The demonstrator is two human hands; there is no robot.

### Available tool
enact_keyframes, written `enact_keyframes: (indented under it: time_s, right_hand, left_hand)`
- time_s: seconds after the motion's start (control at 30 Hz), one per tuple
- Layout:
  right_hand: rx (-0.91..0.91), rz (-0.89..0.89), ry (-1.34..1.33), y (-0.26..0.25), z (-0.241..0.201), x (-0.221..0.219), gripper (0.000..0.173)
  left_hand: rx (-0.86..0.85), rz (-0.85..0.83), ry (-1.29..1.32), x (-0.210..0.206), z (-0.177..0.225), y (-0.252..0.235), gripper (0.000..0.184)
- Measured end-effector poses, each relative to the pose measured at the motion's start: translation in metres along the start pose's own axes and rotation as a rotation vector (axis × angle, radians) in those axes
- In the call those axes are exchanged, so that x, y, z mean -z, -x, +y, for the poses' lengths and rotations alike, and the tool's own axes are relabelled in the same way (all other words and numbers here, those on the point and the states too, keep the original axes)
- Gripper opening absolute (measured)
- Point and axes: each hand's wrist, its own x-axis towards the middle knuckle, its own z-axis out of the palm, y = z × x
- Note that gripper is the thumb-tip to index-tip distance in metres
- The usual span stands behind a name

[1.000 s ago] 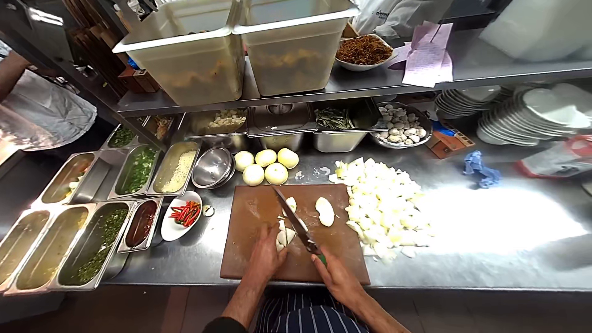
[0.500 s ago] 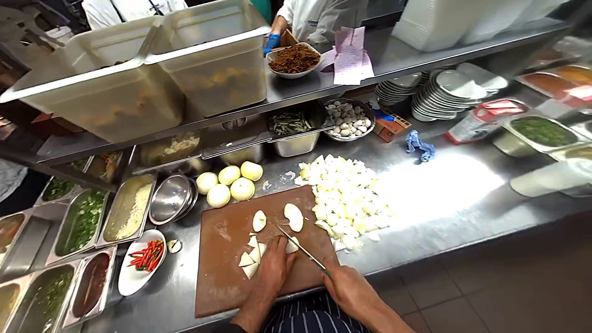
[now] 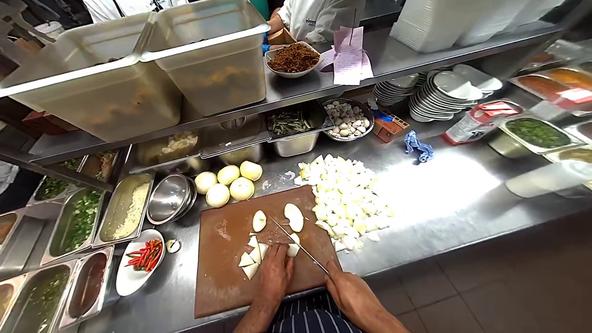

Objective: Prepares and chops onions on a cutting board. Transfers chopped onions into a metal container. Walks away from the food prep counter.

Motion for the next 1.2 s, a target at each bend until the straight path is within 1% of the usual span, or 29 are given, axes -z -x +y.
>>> enact_keyframes:
  time_s: [0.07, 0.13, 0.2, 0.27, 0.33, 0.4, 0.43, 0.47, 0.53, 0.57, 0.6, 0.63, 0.7, 0.77, 0.83, 0.97, 1.07, 1.2]
  right_hand:
    - [-0.044, -0.067, 0.056, 0.018, -0.011, 0.015, 0.036]
    - [-0.141, -0.171, 0.11, 0.028, -0.027, 0.032, 0.035]
    - [-0.197, -0.207, 0.133, 0.024, -0.034, 0.031, 0.034]
    - [-0.172, -0.167, 0.118, 0.006, -0.025, 0.005, 0.035]
    - [-0.078, -0.056, 0.078, -0.004, -0.007, -0.018, 0.037]
    - [0.025, 0.091, -0.002, 0.0, 0.013, -0.032, 0.04]
    - [0.054, 0.158, -0.055, 0.007, 0.021, -0.032, 0.042]
    - [0.065, 0.213, -0.108, 0.014, 0.028, -0.029, 0.043]
    - [0.062, 0.305, -0.213, 0.022, 0.042, -0.027, 0.042]
    - [0.053, 0.339, -0.267, 0.021, 0.05, -0.028, 0.041]
    - [0.04, 0.371, -0.316, 0.019, 0.058, -0.028, 0.04]
    - [0.017, 0.396, -0.361, 0.017, 0.064, -0.029, 0.041]
    - [-0.036, 0.417, -0.479, 0.018, 0.072, -0.031, 0.04]
    - [-0.093, 0.413, -0.598, 0.024, 0.078, -0.033, 0.039]
    - [-0.144, 0.422, -0.662, 0.029, 0.084, -0.036, 0.038]
    - [-0.196, 0.448, -0.708, 0.026, 0.096, -0.048, 0.038]
    - [-0.229, 0.457, -0.726, 0.018, 0.102, -0.052, 0.036]
    - [-0.231, 0.412, -0.787, 0.005, 0.108, -0.048, 0.036]
  left_hand:
    - [0.021, 0.027, -0.006, -0.002, 0.001, 0.003, 0.029]
    - [-0.006, 0.074, -0.015, -0.005, 0.0, 0.004, 0.027]
    - [-0.027, 0.095, -0.03, -0.007, -0.001, 0.004, 0.025]
    - [-0.033, 0.084, -0.037, -0.007, 0.0, 0.006, 0.025]
    - [-0.056, 0.084, -0.016, -0.002, 0.0, 0.005, 0.023]
    - [-0.102, 0.155, 0.004, 0.02, -0.012, 0.009, 0.023]
    - [-0.107, 0.203, 0.004, 0.038, -0.022, 0.011, 0.03]
    - [-0.085, 0.223, 0.013, 0.055, -0.037, 0.013, 0.044]
    - [-0.011, 0.131, 0.046, 0.074, -0.073, 0.019, 0.085]
    - [0.01, 0.062, 0.063, 0.075, -0.085, 0.022, 0.099]
    - [0.013, 0.013, 0.071, 0.069, -0.09, 0.023, 0.107]
    - [0.003, -0.009, 0.076, 0.06, -0.087, 0.022, 0.109]
    - [0.006, -0.005, 0.04, 0.038, -0.067, 0.014, 0.109]
    - [-0.004, -0.038, -0.001, 0.016, -0.035, -0.001, 0.108]
    - [-0.034, -0.052, -0.015, -0.006, -0.004, -0.018, 0.104]
    - [-0.03, 0.055, -0.016, -0.048, 0.053, -0.054, 0.096]
    - [0.006, 0.158, -0.036, -0.075, 0.08, -0.083, 0.094]
    - [0.01, 0.152, -0.016, -0.083, 0.097, -0.105, 0.098]
